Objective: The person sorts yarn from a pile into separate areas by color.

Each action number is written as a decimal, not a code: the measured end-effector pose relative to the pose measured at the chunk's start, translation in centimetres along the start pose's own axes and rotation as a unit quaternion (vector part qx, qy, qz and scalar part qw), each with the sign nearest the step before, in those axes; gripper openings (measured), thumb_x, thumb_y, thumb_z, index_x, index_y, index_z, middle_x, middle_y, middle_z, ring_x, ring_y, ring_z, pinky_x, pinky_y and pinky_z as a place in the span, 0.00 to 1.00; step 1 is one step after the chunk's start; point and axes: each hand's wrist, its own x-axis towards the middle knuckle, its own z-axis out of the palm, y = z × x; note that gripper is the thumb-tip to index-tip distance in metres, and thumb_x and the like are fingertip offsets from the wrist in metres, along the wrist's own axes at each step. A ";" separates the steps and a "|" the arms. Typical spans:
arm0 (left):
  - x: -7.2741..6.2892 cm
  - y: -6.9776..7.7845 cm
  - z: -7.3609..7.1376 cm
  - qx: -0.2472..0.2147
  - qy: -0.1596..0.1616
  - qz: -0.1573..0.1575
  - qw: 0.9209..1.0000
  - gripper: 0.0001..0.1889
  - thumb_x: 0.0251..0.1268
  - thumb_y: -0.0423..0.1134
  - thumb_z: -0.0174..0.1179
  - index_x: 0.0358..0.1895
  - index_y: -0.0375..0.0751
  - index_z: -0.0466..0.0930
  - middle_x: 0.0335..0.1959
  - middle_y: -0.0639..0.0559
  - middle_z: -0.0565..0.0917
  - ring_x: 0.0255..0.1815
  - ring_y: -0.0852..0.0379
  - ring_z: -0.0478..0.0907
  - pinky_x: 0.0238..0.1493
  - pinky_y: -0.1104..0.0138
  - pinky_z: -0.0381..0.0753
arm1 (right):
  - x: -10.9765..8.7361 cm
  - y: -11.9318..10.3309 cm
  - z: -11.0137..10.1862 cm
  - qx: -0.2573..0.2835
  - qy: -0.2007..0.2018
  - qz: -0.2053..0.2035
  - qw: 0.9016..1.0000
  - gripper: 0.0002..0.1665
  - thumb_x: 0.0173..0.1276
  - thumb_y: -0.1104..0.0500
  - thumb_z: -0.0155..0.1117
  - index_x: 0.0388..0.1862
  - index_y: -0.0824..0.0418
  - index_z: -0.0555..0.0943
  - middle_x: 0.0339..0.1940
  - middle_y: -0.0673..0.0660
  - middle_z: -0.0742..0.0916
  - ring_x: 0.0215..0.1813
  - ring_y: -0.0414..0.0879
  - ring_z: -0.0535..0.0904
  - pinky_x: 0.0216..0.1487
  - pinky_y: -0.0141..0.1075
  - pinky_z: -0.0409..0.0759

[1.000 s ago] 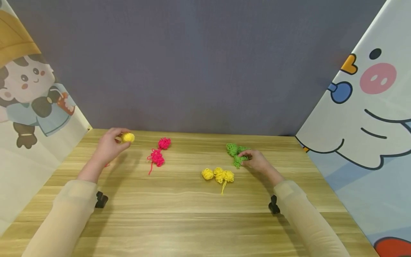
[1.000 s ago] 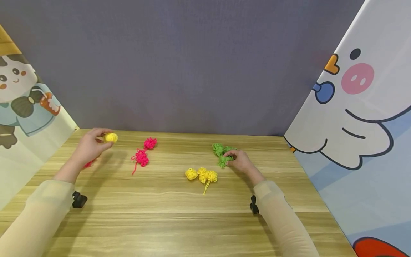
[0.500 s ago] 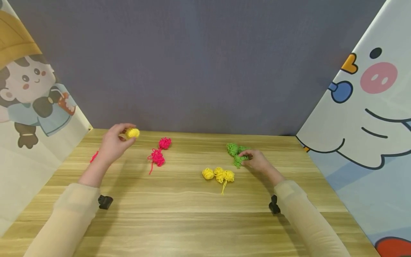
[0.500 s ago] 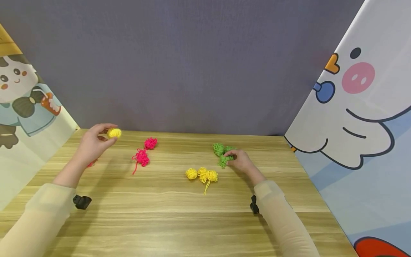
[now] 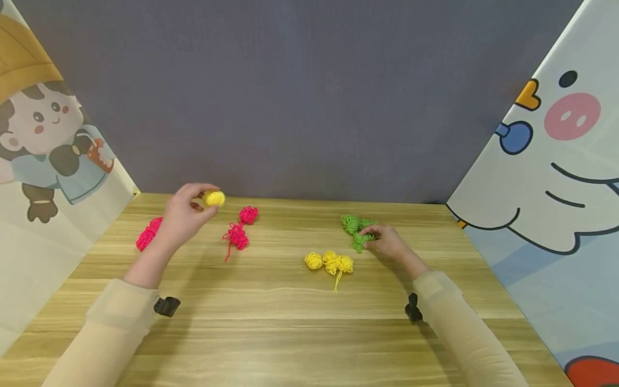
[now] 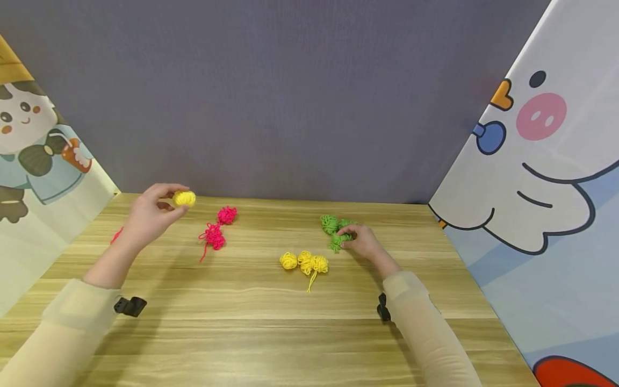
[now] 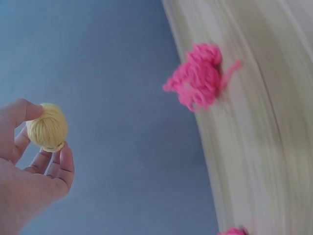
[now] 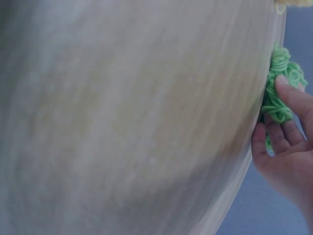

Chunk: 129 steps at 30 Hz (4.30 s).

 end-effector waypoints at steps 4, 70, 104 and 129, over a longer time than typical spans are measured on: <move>-0.2 1.1 0.4 -0.007 -0.008 -0.001 1.000 0.19 0.57 0.31 0.64 0.53 0.39 0.77 0.50 0.44 0.76 0.48 0.51 0.71 0.37 0.78 0.72 | -0.1 -0.1 0.0 -0.001 0.000 0.000 1.000 0.16 0.61 0.65 0.66 0.49 0.60 0.81 0.56 0.65 0.80 0.61 0.62 0.72 0.60 0.54 0.72; -5.0 8.2 16.5 -0.063 -0.221 0.170 0.958 0.18 0.50 0.31 0.68 0.46 0.45 0.78 0.48 0.55 0.77 0.52 0.58 0.74 0.56 0.66 0.77 | -0.1 -0.1 -0.3 -0.001 -0.007 -0.003 1.000 0.17 0.63 0.65 0.65 0.51 0.61 0.80 0.58 0.66 0.78 0.62 0.63 0.70 0.62 0.56 0.70; -2.3 6.3 19.4 0.030 -0.370 0.282 0.885 0.15 0.54 0.35 0.67 0.46 0.44 0.79 0.45 0.55 0.79 0.42 0.63 0.74 0.46 0.76 0.75 | 0.2 0.4 -0.1 -0.009 0.000 -0.012 1.000 0.17 0.61 0.64 0.66 0.50 0.60 0.81 0.56 0.65 0.80 0.60 0.63 0.72 0.59 0.54 0.73; -2.5 7.3 17.5 0.029 -0.344 0.249 0.905 0.20 0.55 0.38 0.68 0.52 0.42 0.77 0.52 0.53 0.79 0.56 0.57 0.74 0.63 0.66 0.71 | 0.2 0.4 -0.2 -0.014 -0.004 -0.003 1.000 0.17 0.61 0.64 0.66 0.51 0.59 0.81 0.57 0.65 0.79 0.61 0.63 0.72 0.59 0.55 0.73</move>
